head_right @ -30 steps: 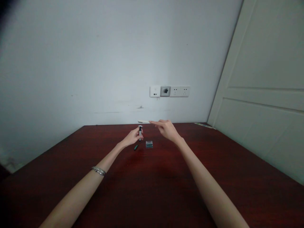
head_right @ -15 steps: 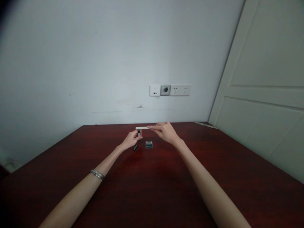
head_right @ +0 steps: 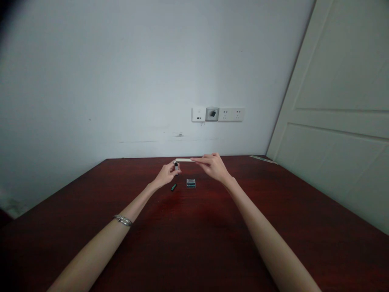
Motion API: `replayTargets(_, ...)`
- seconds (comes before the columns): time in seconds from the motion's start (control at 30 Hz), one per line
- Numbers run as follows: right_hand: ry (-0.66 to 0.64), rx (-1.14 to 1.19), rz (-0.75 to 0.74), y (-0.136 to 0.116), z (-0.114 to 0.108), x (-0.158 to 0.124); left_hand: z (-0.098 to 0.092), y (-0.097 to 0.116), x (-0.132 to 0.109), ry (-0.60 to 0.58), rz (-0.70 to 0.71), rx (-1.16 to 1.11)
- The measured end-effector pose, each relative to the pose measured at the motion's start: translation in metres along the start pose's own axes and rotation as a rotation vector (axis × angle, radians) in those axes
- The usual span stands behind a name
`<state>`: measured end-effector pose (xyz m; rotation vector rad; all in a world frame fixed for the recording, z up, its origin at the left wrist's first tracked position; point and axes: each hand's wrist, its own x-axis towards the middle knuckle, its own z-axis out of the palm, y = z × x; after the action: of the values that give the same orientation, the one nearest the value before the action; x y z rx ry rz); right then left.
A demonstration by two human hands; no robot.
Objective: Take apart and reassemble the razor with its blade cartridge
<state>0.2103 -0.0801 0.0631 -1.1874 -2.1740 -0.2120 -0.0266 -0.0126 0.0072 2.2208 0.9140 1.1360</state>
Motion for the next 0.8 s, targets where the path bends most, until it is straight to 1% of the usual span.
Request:
replayTargets(0.1,0.042,-0.026,0.05,0.005,-0.001,-0.002,-0.003,0.003,0.001,0.007,0.008,0.001)
replayTargets(0.17,0.058,-0.032,0.058,0.003,-0.001,-0.002,-0.003,0.004,0.001,0.0,0.003,0.027)
replayTargets(0.27,0.048,-0.011,0.012,-0.005,0.002,-0.001,-0.004,0.004,0.001,-0.005,-0.001,0.033)
replayTargets(0.37,0.033,0.046,-0.011,-0.006,0.005,-0.002,-0.005,0.002,0.0,-0.01,0.016,0.048)
replayTargets(0.53,0.048,0.041,0.075,-0.002,0.007,-0.003,-0.006,-0.003,-0.002,-0.038,0.02,0.095)
replayTargets(0.7,0.03,0.035,-0.01,-0.007,0.009,-0.002,-0.007,0.0,-0.002,-0.012,0.028,0.099)
replayTargets(0.8,0.045,0.04,0.0,-0.003,0.009,-0.003,-0.008,0.001,-0.001,-0.017,0.046,0.101)
